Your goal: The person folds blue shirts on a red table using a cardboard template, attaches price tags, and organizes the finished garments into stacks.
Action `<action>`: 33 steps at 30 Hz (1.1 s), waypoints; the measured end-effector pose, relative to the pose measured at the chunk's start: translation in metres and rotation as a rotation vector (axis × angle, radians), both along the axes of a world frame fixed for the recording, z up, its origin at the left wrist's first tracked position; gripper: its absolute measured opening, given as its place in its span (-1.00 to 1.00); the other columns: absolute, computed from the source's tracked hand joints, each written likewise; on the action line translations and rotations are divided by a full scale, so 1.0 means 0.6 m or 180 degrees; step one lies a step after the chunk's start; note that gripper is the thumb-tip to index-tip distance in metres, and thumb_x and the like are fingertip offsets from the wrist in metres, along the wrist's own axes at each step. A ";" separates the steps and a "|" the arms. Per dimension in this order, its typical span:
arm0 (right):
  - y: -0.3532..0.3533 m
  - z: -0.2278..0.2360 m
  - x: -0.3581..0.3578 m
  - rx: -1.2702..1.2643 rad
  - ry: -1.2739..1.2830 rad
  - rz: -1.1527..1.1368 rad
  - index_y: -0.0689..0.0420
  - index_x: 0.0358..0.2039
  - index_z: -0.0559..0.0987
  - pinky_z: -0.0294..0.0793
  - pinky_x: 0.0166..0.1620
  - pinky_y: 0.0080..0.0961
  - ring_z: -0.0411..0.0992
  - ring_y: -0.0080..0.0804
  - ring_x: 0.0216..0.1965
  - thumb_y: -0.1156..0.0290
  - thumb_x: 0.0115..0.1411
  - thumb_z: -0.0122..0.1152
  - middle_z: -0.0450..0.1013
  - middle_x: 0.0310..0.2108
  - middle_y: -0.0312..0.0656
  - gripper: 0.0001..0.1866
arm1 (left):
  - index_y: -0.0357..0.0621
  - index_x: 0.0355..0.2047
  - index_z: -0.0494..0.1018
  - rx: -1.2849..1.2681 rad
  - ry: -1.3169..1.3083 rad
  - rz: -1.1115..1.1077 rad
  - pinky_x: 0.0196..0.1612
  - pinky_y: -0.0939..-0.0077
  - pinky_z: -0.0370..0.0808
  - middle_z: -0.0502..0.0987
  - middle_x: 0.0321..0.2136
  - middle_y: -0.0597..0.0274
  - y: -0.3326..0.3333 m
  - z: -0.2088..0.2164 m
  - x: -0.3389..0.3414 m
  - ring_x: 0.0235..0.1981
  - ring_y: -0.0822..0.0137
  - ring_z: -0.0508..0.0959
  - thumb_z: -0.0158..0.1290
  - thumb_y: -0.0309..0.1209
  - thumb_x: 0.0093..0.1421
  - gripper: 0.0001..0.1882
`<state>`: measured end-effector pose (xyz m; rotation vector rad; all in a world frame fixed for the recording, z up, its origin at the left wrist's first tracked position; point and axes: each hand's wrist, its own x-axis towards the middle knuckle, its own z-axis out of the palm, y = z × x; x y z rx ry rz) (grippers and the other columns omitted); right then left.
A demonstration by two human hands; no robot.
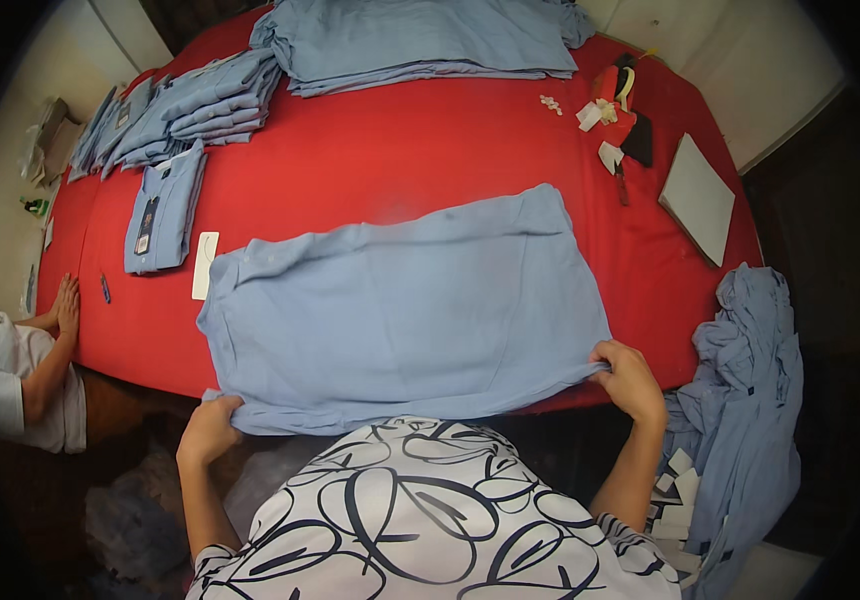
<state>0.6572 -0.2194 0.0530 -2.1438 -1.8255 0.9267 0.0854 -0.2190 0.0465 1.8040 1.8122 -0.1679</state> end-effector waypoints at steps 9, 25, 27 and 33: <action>0.199 -0.071 -0.024 0.1885 0.0209 -0.0267 0.27 -0.21 0.59 0.46 -0.16 -0.34 0.49 -0.13 -0.27 0.37 0.17 0.25 0.50 -0.29 -0.01 -0.75 | -0.27 -0.13 0.49 0.2108 -0.0435 0.1113 -0.18 0.31 0.49 0.54 -0.32 0.07 0.091 -0.058 -0.014 -0.28 0.11 0.56 0.24 -0.23 0.12 -0.59; 0.219 -0.183 0.028 0.1716 -0.0163 -0.1063 0.21 -0.34 0.44 0.39 -0.23 -0.34 0.39 -0.26 -0.34 0.26 0.19 0.27 0.41 -0.39 -0.12 -0.72 | -0.27 -0.23 0.42 0.3133 -0.0451 0.2296 -0.26 0.34 0.45 0.49 -0.37 0.08 0.074 -0.180 -0.057 -0.36 0.23 0.52 0.15 -0.38 0.22 -0.77; 0.146 -0.162 0.062 0.1199 -0.0054 -0.1144 0.22 -0.35 0.44 0.37 -0.27 -0.39 0.35 -0.34 -0.38 0.26 0.12 0.33 0.38 -0.43 -0.14 -0.68 | -0.26 -0.22 0.40 0.3365 -0.0046 0.2300 -0.25 0.35 0.45 0.48 -0.33 0.10 0.010 -0.186 -0.067 -0.36 0.27 0.52 0.15 -0.36 0.24 -0.76; -0.024 -0.129 0.039 0.1056 -0.0042 0.0071 0.21 -0.27 0.48 0.41 -0.21 -0.38 0.41 -0.29 -0.29 0.47 -0.08 0.40 0.40 -0.43 -0.19 -0.65 | -0.27 0.19 0.18 0.1367 -0.3199 0.3385 0.11 0.35 0.39 0.42 0.04 0.04 -0.170 -0.297 -0.025 0.10 0.29 0.41 0.19 -0.41 0.20 -0.39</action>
